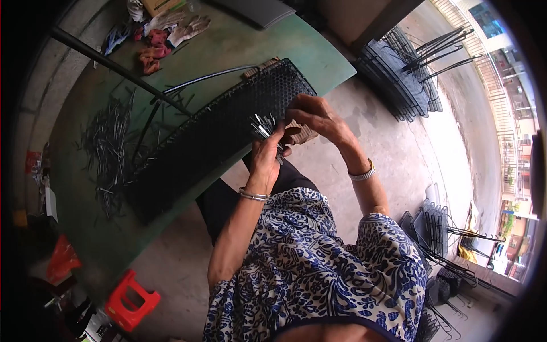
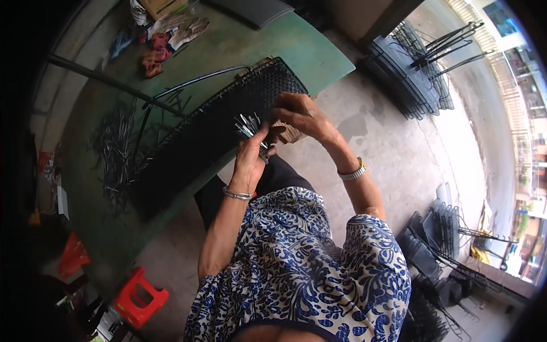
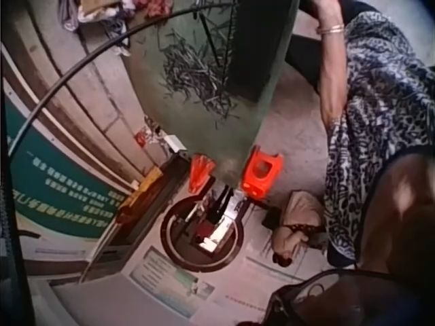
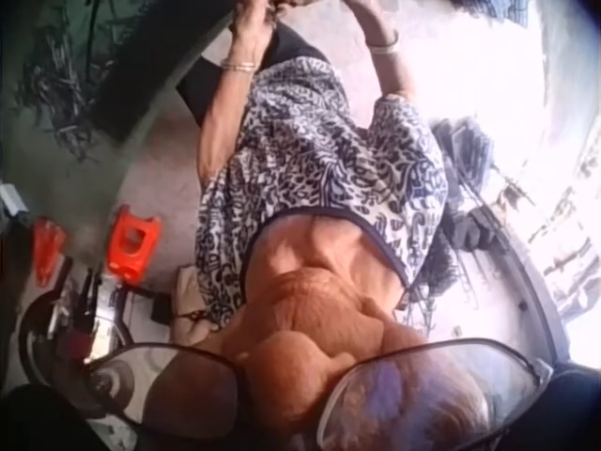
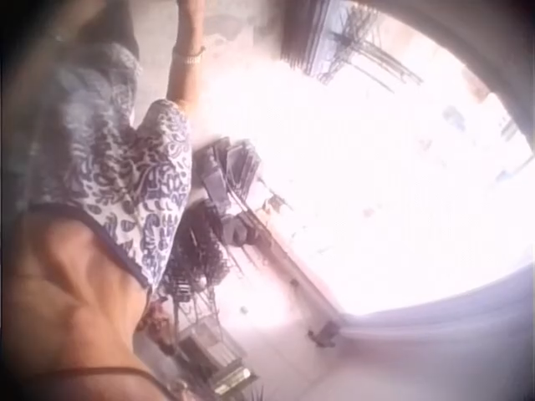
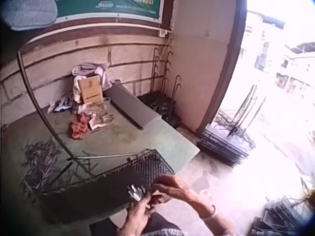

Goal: Assembling a metal mesh structure by manually inserting spokes into a frame.

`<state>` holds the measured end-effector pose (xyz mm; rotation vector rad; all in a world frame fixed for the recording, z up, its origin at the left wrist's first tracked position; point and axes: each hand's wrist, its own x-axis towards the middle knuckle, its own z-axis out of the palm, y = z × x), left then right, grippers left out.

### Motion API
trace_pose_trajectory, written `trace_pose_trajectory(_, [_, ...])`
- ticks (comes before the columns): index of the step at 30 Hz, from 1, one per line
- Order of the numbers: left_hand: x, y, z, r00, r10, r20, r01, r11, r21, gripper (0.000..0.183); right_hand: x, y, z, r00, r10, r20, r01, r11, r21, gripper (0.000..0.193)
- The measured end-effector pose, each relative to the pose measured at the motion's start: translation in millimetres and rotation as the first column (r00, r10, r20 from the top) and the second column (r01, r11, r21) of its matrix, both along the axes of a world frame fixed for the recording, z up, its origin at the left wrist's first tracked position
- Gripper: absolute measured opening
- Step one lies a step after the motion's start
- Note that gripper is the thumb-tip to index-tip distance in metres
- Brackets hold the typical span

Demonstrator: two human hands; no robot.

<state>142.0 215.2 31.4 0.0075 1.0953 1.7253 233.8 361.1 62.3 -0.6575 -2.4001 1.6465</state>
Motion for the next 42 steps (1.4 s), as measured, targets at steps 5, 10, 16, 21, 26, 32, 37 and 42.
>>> trace_pose_trajectory(5, [-9, -8, -12, 0.990, -0.053, 0.132, 0.062, 0.996, -0.060, 0.022, -14, 26, -7, 0.793, -0.473, -0.384, 0.606, 0.675, 0.422, 0.010])
trace_pose_trajectory(10, [1, -9, -33, 0.968, 0.061, 0.242, -0.046, 0.997, -0.068, 0.019, -29, 53, -39, 0.746, -0.451, -0.490, 0.657, 0.618, 0.432, 0.005])
trace_pose_trajectory(16, [7, -12, -14, 0.985, 0.077, 0.155, -0.061, 0.993, -0.106, 0.015, -34, 47, -52, 0.811, -0.453, -0.369, 0.582, 0.576, 0.574, 0.007])
trace_pose_trajectory(21, [2, -8, -13, 0.993, 0.029, 0.117, -0.026, 0.999, -0.030, 0.019, -31, 52, -50, 0.861, -0.464, -0.207, 0.442, 0.484, 0.755, 0.012])
trace_pose_trajectory(26, [2, -8, 0, 0.998, 0.040, 0.046, -0.037, 0.998, -0.047, 0.019, -21, 31, -27, 0.836, -0.533, -0.135, 0.418, 0.457, 0.785, 0.021])
trace_pose_trajectory(32, [0, -10, 1, 0.999, 0.041, 0.016, -0.040, 0.998, -0.043, 0.022, -9, -8, 2, 0.998, 0.057, -0.023, -0.058, 0.998, -0.039, 0.024])
trace_pose_trajectory(37, [-2, -10, 1, 0.999, 0.021, -0.025, -0.022, 1.000, -0.009, 0.024, -10, -4, 7, 0.997, 0.075, 0.004, -0.076, 0.997, 0.026, 0.021])
trace_pose_trajectory(42, [-4, -9, 1, 0.998, 0.011, -0.056, -0.012, 1.000, -0.004, 0.026, -14, 2, 9, 0.991, 0.108, 0.075, -0.112, 0.992, 0.054, 0.019])
